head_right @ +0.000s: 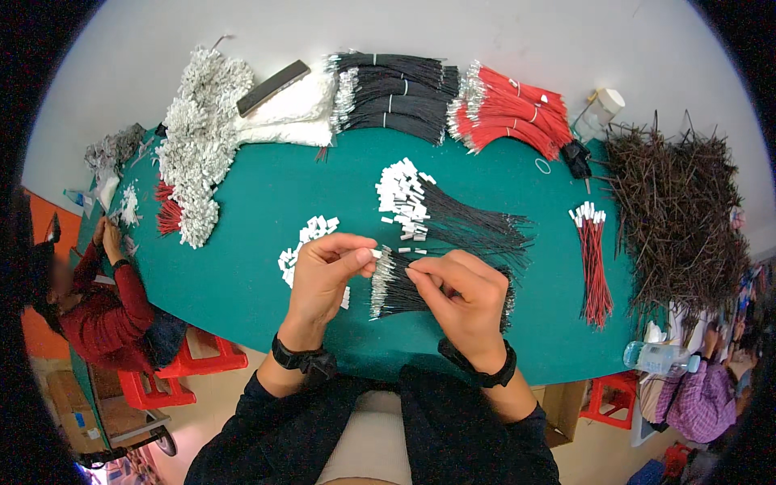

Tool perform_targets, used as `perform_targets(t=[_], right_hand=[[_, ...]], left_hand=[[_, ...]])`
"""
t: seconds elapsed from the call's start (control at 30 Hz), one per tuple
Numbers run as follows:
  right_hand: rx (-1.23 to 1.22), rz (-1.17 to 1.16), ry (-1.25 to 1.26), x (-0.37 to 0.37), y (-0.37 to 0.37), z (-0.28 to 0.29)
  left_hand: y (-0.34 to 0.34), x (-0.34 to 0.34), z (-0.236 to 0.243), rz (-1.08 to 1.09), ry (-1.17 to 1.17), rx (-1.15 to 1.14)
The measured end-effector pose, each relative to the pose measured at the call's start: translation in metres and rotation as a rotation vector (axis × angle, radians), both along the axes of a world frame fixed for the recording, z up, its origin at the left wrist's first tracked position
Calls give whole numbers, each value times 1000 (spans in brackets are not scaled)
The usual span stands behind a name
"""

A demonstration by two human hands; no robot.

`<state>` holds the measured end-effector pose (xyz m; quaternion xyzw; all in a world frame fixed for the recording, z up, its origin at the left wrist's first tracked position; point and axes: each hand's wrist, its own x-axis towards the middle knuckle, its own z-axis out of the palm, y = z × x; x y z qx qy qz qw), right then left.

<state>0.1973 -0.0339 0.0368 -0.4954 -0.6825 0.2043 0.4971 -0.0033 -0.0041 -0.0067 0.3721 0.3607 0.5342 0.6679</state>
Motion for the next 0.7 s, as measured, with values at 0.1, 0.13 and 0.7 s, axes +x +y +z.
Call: perform_targets(t=[0.1,0.13,0.7], right_hand=[[25,-4,-26,0,0,0],[25,-4,-26,0,0,0],[18,0,-37,-2,1,-4]], left_hand=[[0,0,1,-11,14,10],[0,0,0,-8,19,19],[-3,0,2,-23,47,4]])
